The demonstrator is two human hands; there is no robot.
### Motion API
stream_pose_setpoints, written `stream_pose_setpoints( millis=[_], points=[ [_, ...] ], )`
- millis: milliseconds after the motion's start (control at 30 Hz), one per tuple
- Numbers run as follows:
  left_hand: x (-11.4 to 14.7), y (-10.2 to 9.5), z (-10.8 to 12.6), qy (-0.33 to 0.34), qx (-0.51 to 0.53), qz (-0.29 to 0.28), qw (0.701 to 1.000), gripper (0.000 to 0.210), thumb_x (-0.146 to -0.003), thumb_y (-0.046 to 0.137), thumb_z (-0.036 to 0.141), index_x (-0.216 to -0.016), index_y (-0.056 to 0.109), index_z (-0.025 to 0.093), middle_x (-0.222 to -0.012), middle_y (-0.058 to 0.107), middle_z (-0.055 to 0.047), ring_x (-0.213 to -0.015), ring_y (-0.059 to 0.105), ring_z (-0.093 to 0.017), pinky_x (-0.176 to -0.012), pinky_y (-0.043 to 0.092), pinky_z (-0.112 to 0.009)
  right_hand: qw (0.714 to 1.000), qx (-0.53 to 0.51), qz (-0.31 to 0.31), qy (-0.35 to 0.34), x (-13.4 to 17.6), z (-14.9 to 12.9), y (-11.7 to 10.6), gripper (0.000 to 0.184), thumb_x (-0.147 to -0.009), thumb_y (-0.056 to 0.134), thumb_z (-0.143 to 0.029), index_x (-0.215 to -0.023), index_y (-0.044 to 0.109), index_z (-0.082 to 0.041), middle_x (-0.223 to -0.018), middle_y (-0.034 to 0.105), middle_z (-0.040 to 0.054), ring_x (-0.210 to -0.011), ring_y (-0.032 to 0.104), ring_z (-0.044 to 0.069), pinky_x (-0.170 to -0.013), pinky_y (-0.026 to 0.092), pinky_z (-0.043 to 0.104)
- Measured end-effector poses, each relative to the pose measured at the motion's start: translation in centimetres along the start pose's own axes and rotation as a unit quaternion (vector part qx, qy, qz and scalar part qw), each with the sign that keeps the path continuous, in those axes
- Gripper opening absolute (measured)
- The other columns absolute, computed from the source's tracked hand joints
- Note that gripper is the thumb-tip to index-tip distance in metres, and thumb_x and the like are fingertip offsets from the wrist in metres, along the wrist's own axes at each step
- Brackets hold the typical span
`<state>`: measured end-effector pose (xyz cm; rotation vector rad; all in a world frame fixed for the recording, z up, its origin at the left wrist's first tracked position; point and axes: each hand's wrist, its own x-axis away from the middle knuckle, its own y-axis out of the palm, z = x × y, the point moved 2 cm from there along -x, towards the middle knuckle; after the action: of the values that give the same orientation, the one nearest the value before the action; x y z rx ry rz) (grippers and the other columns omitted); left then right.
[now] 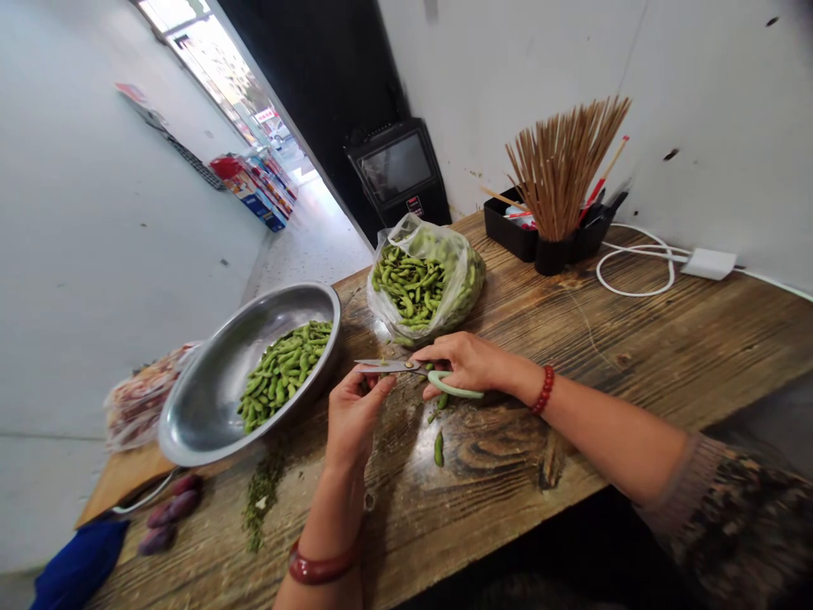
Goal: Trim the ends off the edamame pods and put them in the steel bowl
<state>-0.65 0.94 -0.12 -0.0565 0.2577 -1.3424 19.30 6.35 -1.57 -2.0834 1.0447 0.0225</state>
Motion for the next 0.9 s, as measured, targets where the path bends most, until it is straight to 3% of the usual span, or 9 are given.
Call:
stream_pose_setpoints(
  millis=[100,200,433,900],
  points=[
    [0.0,0.0,0.0,-0.019,0.005,0.007,1.0,0.019,-0.065,0.079,0.021,-0.066,0.061,0.014,-0.062,0.046,0.005,-0.059,0.038,-0.007,-0.055,0.031,-0.019,1.0,-0.017,-0.003,0.007,0.0,0.0,0.0,0.05,-0.069,0.079,-0.039,-0.113,0.068,-0.02,-0.072,0.059,-0.0013,-0.061,0.05,0.01,-0.059,0.036,0.02],
    [0.1,0.1,-0.1,-0.074,0.076,-0.004,0.994,0.02,-0.069,0.077,0.026,-0.075,0.061,0.015,-0.059,0.044,0.006,-0.051,0.034,-0.005,-0.047,0.026,-0.018,0.999,-0.039,0.018,0.024,-0.1,0.3,0.2,0.051,-0.069,0.079,-0.041,-0.113,0.068,-0.019,-0.076,0.063,-0.0001,-0.063,0.053,0.011,-0.061,0.039,0.021],
    [0.0,0.2,0.1,-0.141,0.231,-0.027,0.962,0.023,-0.071,0.075,0.023,-0.083,0.057,0.016,-0.07,0.058,0.002,-0.05,0.043,-0.005,-0.044,0.03,-0.015,0.997,-0.025,0.062,0.027,-0.2,0.2,0.4,0.06,-0.067,0.079,-0.047,-0.116,0.063,-0.016,-0.086,0.062,0.003,-0.07,0.055,0.013,-0.065,0.044,0.023],
    [0.3,0.5,-0.3,-0.142,0.218,-0.025,0.965,0.026,-0.069,0.078,0.025,-0.089,0.065,0.014,-0.07,0.06,0.0,-0.05,0.042,-0.003,-0.042,0.029,-0.012,0.999,0.03,0.033,0.011,0.3,-0.6,0.4,0.065,-0.068,0.079,-0.048,-0.122,0.058,-0.019,-0.094,0.061,0.0046,-0.081,0.058,0.016,-0.074,0.045,0.027]
  ],
)
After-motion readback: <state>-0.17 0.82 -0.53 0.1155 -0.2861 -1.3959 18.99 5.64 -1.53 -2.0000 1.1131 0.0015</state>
